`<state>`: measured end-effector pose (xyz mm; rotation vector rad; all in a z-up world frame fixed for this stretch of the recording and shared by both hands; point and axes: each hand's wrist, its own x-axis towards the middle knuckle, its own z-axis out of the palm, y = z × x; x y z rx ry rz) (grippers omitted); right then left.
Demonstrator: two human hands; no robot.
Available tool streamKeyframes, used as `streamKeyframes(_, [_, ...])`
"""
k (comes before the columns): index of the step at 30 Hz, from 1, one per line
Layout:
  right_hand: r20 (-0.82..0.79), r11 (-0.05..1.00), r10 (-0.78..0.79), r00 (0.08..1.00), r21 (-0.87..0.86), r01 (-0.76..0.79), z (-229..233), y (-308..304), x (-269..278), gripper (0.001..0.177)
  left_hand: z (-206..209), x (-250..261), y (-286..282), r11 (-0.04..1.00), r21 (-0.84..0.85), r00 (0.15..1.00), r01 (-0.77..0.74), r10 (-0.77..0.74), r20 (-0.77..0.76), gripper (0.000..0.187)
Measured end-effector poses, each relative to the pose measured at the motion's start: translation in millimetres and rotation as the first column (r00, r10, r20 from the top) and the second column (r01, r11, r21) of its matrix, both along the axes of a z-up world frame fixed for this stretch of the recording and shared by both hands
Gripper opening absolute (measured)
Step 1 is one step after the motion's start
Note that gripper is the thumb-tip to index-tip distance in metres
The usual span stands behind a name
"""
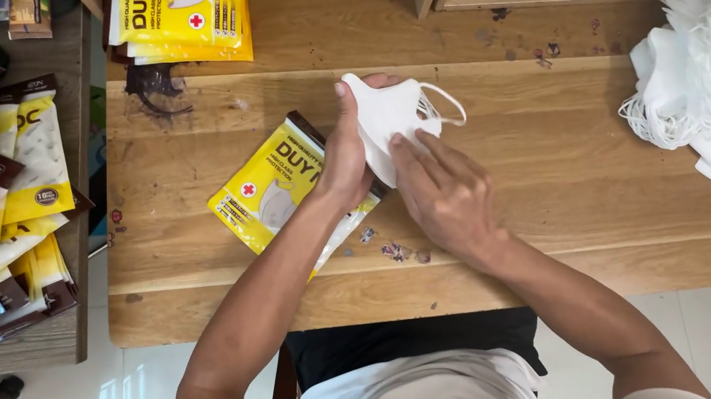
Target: Packaging individual face masks into plastic envelopes
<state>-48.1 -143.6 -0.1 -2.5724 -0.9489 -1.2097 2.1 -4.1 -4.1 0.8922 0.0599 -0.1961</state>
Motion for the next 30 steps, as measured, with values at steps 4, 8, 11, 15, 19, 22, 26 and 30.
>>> streamKeyframes(4, [-0.089,1.000,0.012,0.996,0.022,-0.011,1.3,8.0,-7.6,0.021,22.3,-20.2,-7.3,0.999,-0.033,0.999,-0.006,0.007,0.052,0.074])
streamKeyframes(8, [-0.093,0.999,0.029,0.995,0.041,-0.025,13.6,11.8,-9.6,0.022,19.6,-21.0,-6.9,0.999,-0.015,0.989,0.032,-0.030,0.145,0.079])
streamKeyframes(11, [-0.118,0.998,0.030,0.993,0.066,-0.022,23.3,14.3,-12.4,0.023,17.5,-21.6,-8.2,0.998,-0.014,0.983,0.054,-0.051,0.176,0.079])
streamKeyframes(15, [-0.080,0.998,0.036,0.996,0.057,-0.031,7.5,8.9,-9.9,0.023,18.6,-20.4,-5.5,0.997,-0.006,0.974,0.083,-0.080,0.214,0.077])
streamKeyframes(19, [-0.057,0.997,0.054,0.997,0.065,-0.050,11.0,10.1,-9.7,0.023,20.9,-20.5,-3.3,0.996,-0.034,0.970,0.081,-0.071,0.233,0.070])
streamKeyframes(22, [-0.108,0.996,0.065,0.992,0.071,-0.058,10.2,8.9,-10.6,0.028,21.9,-21.7,-2.8,0.992,-0.080,0.969,0.101,-0.080,0.235,0.060])
streamKeyframes(26, [-0.161,0.996,0.071,0.984,0.065,-0.062,1.9,7.0,-9.2,0.026,39.4,-24.4,-2.4,0.988,-0.125,0.993,0.090,-0.080,0.085,0.059])
streamKeyframes(30, [-0.327,0.993,0.110,0.939,0.064,-0.095,33.9,14.5,-13.5,0.026,34.1,-17.3,5.5,0.994,-0.060,0.996,0.092,-0.093,-0.010,0.045])
